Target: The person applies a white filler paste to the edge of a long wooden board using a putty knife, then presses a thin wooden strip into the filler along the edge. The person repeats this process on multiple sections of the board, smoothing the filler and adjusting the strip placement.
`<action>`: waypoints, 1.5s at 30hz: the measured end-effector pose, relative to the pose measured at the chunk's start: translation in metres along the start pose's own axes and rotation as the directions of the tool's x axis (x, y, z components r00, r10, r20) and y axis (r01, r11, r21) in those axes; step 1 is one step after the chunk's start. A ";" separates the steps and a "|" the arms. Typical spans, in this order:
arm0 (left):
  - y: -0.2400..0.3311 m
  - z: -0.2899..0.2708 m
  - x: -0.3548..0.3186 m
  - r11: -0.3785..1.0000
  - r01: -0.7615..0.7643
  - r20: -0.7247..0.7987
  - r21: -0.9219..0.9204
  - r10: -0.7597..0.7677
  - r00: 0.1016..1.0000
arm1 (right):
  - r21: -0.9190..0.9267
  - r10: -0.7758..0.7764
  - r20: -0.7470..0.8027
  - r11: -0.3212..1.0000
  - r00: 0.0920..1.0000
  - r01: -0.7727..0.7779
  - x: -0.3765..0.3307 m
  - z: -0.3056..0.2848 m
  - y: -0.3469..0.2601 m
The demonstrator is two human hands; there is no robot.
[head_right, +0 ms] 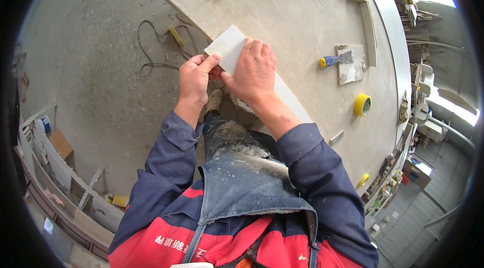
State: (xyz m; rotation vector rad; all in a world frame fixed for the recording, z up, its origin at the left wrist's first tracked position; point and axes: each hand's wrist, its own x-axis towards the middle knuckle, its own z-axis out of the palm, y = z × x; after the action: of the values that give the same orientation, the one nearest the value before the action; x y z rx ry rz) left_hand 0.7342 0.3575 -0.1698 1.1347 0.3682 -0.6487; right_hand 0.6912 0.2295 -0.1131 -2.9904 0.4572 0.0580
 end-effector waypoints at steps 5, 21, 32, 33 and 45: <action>-0.007 -0.003 0.002 0.999 -0.007 0.004 -0.032 0.007 1.000 | 0.052 -0.014 0.016 0.999 1.000 0.013 -0.001 0.001 0.003; -0.038 0.026 -0.066 0.941 0.194 0.066 0.279 -0.221 0.973 | 0.123 0.074 0.023 0.989 0.997 -0.076 -0.109 -0.016 0.066; -0.043 0.073 -0.183 0.890 0.009 0.643 0.455 -0.335 0.689 | 0.636 0.628 -0.065 0.625 0.775 -0.453 -0.342 -0.056 0.144; -0.048 0.084 -0.192 0.861 -0.104 0.709 0.498 -0.335 0.621 | 0.706 0.666 -0.089 0.567 0.741 -0.425 -0.358 -0.057 0.147; -0.233 0.232 -0.414 0.636 -0.769 0.368 -0.065 -0.701 -0.611 | 0.879 0.946 0.073 0.088 0.316 -0.468 -0.688 -0.008 0.178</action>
State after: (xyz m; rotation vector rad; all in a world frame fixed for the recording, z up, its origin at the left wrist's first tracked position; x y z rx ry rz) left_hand 0.2568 0.2008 -0.0051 0.4582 -2.5215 -1.4867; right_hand -0.0182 0.2628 -0.0866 -1.4492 1.5983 -0.7369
